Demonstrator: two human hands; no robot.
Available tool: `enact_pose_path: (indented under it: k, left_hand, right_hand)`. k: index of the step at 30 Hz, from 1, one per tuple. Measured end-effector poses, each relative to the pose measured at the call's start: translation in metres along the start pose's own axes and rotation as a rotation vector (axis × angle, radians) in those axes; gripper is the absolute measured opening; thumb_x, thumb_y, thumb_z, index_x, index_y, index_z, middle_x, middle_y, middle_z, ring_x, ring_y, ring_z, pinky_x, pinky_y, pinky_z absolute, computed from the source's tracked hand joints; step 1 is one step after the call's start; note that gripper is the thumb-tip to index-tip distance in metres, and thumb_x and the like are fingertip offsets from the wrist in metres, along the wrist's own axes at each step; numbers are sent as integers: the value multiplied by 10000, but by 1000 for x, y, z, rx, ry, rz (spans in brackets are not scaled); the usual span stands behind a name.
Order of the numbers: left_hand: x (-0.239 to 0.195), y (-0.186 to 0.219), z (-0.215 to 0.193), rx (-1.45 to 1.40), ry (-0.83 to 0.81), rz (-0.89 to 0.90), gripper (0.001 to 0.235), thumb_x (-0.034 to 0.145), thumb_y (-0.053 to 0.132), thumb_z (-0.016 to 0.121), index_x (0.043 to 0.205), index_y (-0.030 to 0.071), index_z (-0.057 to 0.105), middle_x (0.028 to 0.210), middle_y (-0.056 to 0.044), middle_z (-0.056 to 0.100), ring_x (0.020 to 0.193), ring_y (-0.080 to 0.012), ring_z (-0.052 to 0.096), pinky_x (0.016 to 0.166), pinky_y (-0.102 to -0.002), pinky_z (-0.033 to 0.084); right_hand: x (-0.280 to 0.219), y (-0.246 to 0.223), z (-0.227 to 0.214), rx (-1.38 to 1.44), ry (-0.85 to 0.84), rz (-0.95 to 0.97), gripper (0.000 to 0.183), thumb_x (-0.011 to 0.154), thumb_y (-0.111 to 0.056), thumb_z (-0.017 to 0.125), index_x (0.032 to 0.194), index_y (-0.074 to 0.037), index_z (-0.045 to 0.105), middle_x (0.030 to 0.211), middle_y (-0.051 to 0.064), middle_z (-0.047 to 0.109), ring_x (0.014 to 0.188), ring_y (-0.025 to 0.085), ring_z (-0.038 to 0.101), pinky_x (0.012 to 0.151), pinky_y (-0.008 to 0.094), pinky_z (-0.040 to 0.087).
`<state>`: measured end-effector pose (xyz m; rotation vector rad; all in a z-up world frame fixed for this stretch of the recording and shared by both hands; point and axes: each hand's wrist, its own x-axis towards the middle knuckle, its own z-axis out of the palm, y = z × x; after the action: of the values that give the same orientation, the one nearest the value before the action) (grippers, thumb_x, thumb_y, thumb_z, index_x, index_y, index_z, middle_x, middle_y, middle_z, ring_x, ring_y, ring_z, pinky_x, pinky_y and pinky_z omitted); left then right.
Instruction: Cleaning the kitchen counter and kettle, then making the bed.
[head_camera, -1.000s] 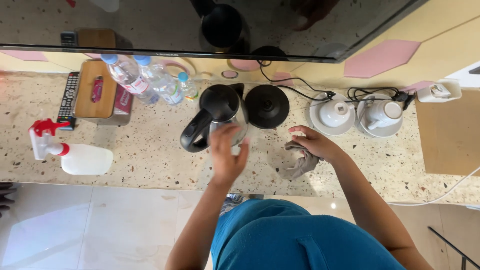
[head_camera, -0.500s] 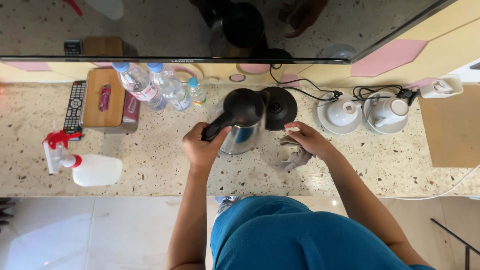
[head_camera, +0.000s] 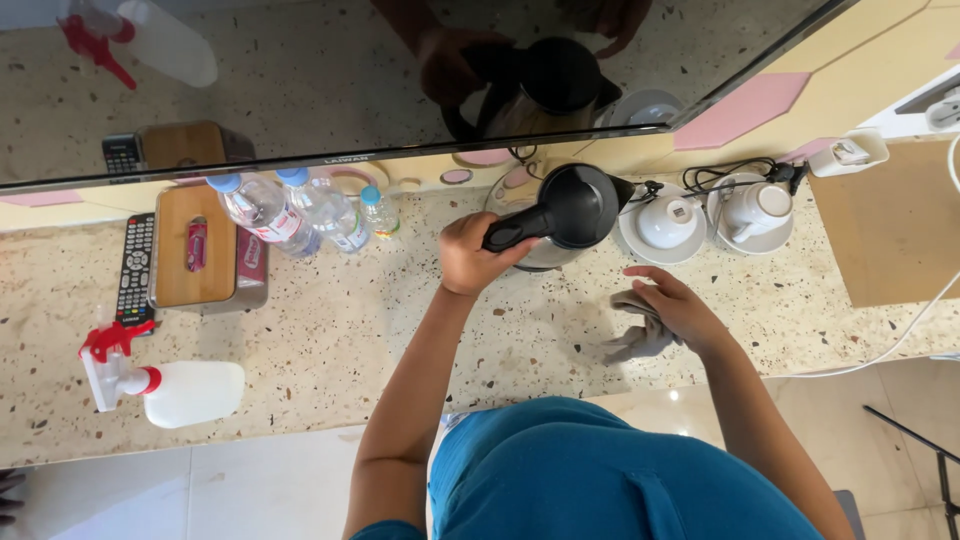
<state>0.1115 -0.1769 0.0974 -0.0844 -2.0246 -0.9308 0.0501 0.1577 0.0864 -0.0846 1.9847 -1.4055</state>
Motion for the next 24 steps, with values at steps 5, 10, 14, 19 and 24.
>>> enact_pose_path:
  k: [5, 10, 14, 19, 24]
  left_hand:
    - [1, -23, 20, -11, -29, -3, 470, 679, 370, 972, 752, 60, 626, 668, -81, 633, 551, -242, 623, 522, -340, 512]
    - [10, -48, 28, -45, -122, -174, 428, 749, 342, 962, 748, 60, 639, 662, -62, 657, 526, -177, 631, 488, -313, 508]
    - [21, -48, 16, -94, -157, -232, 447, 728, 322, 962, 727, 36, 618, 655, -80, 653, 531, -187, 606, 512, -320, 500]
    - [15, -60, 0, -36, -156, -152, 449, 726, 333, 960, 766, 22, 639, 678, -103, 655, 555, -207, 605, 532, -325, 505]
    - [17, -49, 9, -36, -138, -188, 475, 748, 362, 958, 750, 25, 624, 673, -112, 647, 552, -226, 602, 535, -328, 506]
  right_hand:
    - [-7, 10, -10, 80, 25, 29, 357, 1032, -273, 514, 1349, -132, 601, 1048, 82, 750, 940, 137, 699, 760, 279, 580]
    - [-5, 14, -11, 92, -13, 31, 346, 1048, -267, 504, 1354, -139, 601, 1060, 82, 742, 920, 149, 687, 733, 289, 570]
    - [-6, -2, -3, 30, -14, 62, 342, 1052, -269, 503, 1358, -159, 608, 1063, 74, 736, 901, 145, 678, 719, 287, 569]
    - [-7, -8, -1, 51, -53, 49, 349, 1035, -271, 509, 1356, -173, 603, 1043, 52, 753, 889, 114, 705, 724, 262, 590]
    - [3, -1, 1, -37, -63, 76, 353, 1035, -289, 527, 1355, -169, 618, 1008, 41, 767, 812, 109, 668, 637, 248, 531]
